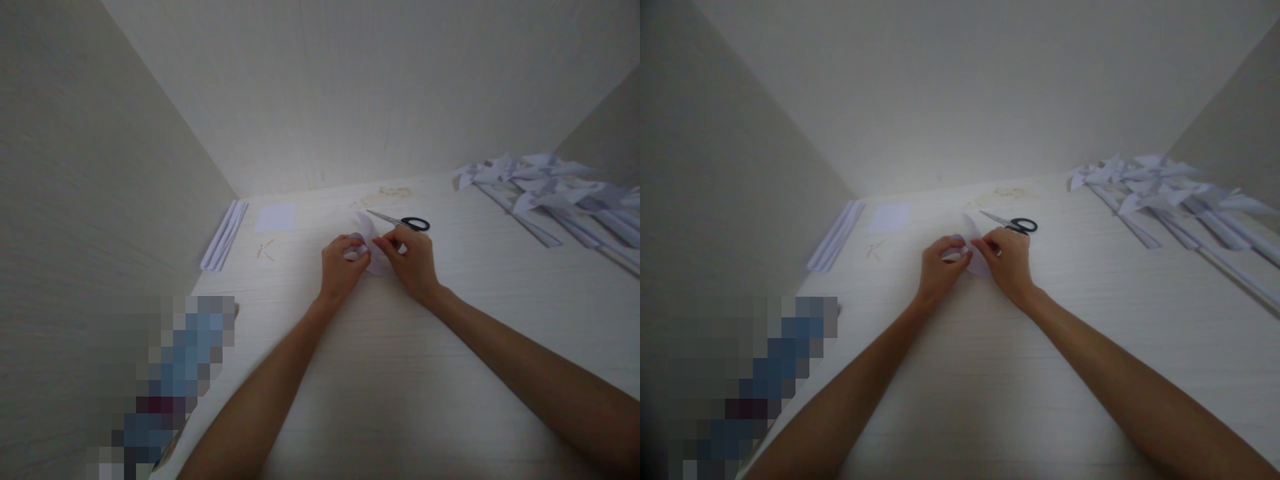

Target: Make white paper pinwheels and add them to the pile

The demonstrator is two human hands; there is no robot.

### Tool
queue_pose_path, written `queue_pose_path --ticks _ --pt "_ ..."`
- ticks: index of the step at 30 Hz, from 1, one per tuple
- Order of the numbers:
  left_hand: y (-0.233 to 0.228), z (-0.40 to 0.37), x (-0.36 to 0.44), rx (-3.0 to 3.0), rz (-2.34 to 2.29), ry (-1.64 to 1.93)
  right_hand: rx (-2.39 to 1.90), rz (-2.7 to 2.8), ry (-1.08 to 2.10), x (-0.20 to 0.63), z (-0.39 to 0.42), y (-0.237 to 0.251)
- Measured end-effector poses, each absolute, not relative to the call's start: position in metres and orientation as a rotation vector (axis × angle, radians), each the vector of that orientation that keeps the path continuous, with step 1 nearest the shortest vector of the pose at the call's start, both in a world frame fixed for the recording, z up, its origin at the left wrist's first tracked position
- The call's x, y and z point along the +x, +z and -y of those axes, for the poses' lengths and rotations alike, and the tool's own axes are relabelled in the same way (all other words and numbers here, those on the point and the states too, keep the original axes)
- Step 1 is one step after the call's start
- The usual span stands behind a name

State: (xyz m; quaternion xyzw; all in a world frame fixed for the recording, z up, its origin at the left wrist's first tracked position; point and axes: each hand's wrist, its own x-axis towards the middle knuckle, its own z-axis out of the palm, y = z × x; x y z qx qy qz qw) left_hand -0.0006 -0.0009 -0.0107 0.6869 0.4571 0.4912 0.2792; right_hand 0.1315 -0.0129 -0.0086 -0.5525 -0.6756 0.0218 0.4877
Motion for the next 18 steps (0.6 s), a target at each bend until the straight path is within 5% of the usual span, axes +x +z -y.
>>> queue_pose_path --ticks 18 --pt "-0.0108 0.0021 -0.0012 1.829 -1.118 1.254 -1.376 1.599 0.147 0.132 0.011 -0.0099"
